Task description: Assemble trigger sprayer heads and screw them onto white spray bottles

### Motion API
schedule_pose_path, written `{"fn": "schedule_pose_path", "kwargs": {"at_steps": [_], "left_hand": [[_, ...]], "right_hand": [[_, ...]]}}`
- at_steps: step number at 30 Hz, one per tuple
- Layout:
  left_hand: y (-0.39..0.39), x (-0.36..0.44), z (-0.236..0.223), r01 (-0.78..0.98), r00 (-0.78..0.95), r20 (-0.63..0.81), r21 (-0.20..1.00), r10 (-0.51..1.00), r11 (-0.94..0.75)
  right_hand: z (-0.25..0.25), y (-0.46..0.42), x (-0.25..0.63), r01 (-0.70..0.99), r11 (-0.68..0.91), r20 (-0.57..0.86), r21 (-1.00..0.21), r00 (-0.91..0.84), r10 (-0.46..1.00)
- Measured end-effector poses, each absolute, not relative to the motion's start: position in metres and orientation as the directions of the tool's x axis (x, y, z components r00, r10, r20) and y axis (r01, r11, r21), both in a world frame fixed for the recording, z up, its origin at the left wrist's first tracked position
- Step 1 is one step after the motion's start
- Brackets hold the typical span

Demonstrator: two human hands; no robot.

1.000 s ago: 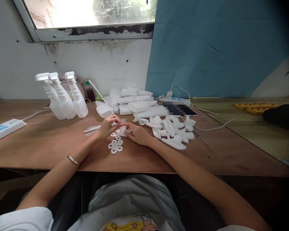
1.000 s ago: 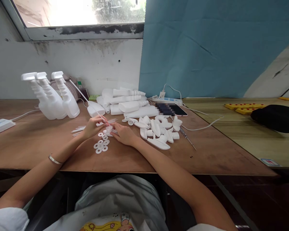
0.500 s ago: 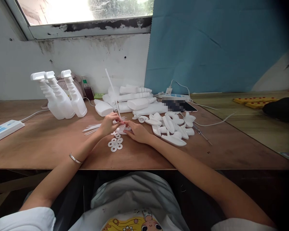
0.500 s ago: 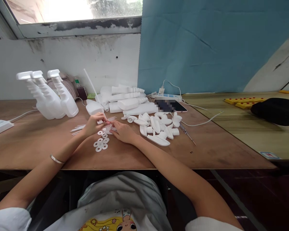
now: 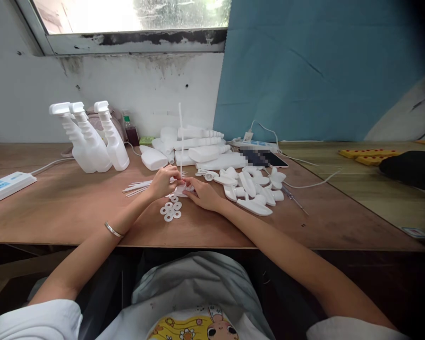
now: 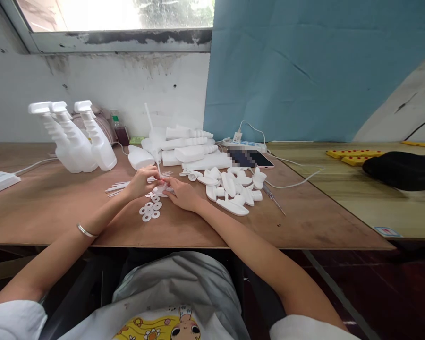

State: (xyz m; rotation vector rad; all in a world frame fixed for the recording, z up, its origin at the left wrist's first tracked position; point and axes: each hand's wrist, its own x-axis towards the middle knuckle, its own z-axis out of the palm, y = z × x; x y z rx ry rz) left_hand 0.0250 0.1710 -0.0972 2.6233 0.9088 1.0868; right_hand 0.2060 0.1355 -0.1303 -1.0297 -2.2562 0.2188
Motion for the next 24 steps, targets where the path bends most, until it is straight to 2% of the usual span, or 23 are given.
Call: {"fn": "schedule_pose_path", "kwargs": {"at_steps": [5, 10, 12, 15, 18, 24], "left_hand": [[0.17, 0.021, -0.104, 0.466, 0.464, 0.559, 0.505, 0.687, -0.726], [0.175, 0.017, -0.109, 0.367, 0.419, 0.527, 0.646, 0.739, -0.669], [0.177, 0.016, -0.108, 0.364, 0.4, 0.5, 0.682, 0.768, -0.634], [0.18, 0.014, -0.106, 0.333, 0.393, 0.442, 0.749, 0.806, -0.573], [0.185, 0.011, -0.105, 0.358, 0.324, 0.335, 0.822, 0.885, -0.443], [0.208, -0.007, -0.111, 0.491, 0.088, 0.23, 0.837, 0.969, -0.243]], "right_hand": [[-0.133, 0.138, 0.206, 0.557, 0.689, 0.494, -0.464, -0.483, 0.723], [-0.139, 0.143, 0.205, 0.464, 0.55, 0.441, -0.694, -0.33, 0.835], [-0.139, 0.145, 0.206, 0.446, 0.495, 0.411, -0.745, -0.277, 0.868], [-0.137, 0.147, 0.207, 0.446, 0.469, 0.412, -0.762, -0.224, 0.883], [-0.134, 0.146, 0.206, 0.48, 0.452, 0.409, -0.752, -0.198, 0.891], [-0.131, 0.141, 0.206, 0.51, 0.444, 0.375, -0.736, -0.239, 0.896]]}}
